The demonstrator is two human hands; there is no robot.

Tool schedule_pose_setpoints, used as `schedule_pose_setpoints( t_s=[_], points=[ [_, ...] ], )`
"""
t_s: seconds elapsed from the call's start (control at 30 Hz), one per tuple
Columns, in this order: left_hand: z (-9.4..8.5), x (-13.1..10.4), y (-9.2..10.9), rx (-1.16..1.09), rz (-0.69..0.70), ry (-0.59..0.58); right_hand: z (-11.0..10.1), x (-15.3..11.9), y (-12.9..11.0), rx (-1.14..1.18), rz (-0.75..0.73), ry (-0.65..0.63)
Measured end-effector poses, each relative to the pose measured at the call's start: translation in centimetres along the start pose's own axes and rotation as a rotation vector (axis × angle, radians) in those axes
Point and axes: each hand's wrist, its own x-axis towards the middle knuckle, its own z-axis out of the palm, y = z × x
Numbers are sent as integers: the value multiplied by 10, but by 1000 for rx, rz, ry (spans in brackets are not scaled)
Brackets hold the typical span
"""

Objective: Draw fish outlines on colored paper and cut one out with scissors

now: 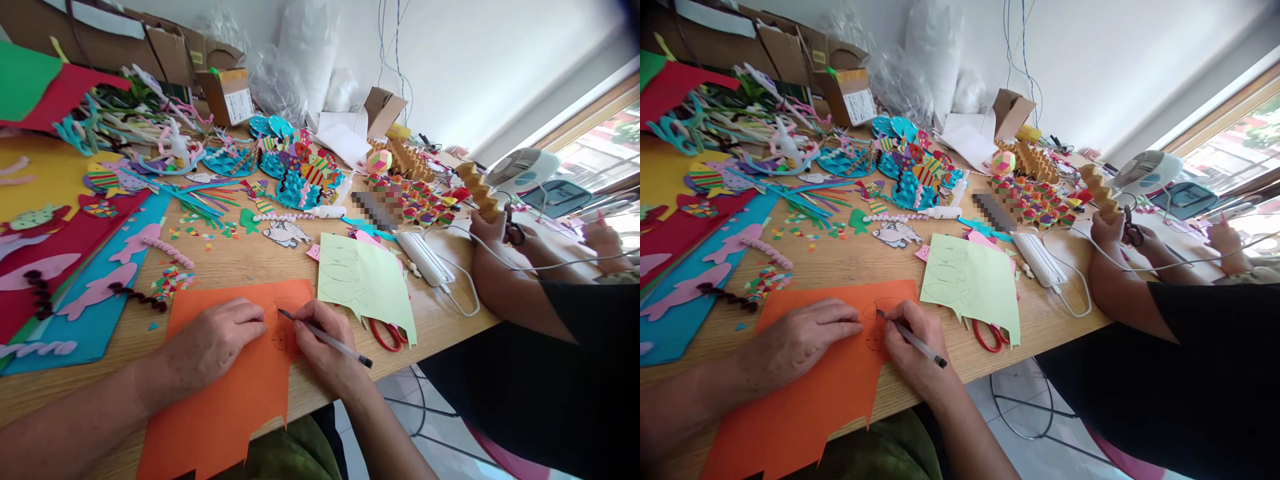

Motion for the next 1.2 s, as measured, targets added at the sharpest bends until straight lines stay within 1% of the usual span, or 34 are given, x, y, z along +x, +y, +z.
schedule_pose_setpoints(
  t_s=[0.33, 0.5, 0.73, 0.9, 1.0, 1.2],
  points=[
    [5, -3, -2, -5, -11, 26, -4, 0, -2, 47, 23, -35],
    [6, -3, -3, -9, -12, 26, -3, -1, -2, 40, 51, -16],
    [3, -2, -2, -9, -11, 19, -5, -1, -3, 33, 28, -39],
    [1, 0, -1, 7, -10, 3, -5, -1, -1, 84, 65, -9],
    [1, 0, -1, 0, -10, 9, -3, -1, 1, 97, 31, -28],
    [1, 1, -1, 29, 12, -10, 4, -2, 4, 17, -47, -20]
  ],
)
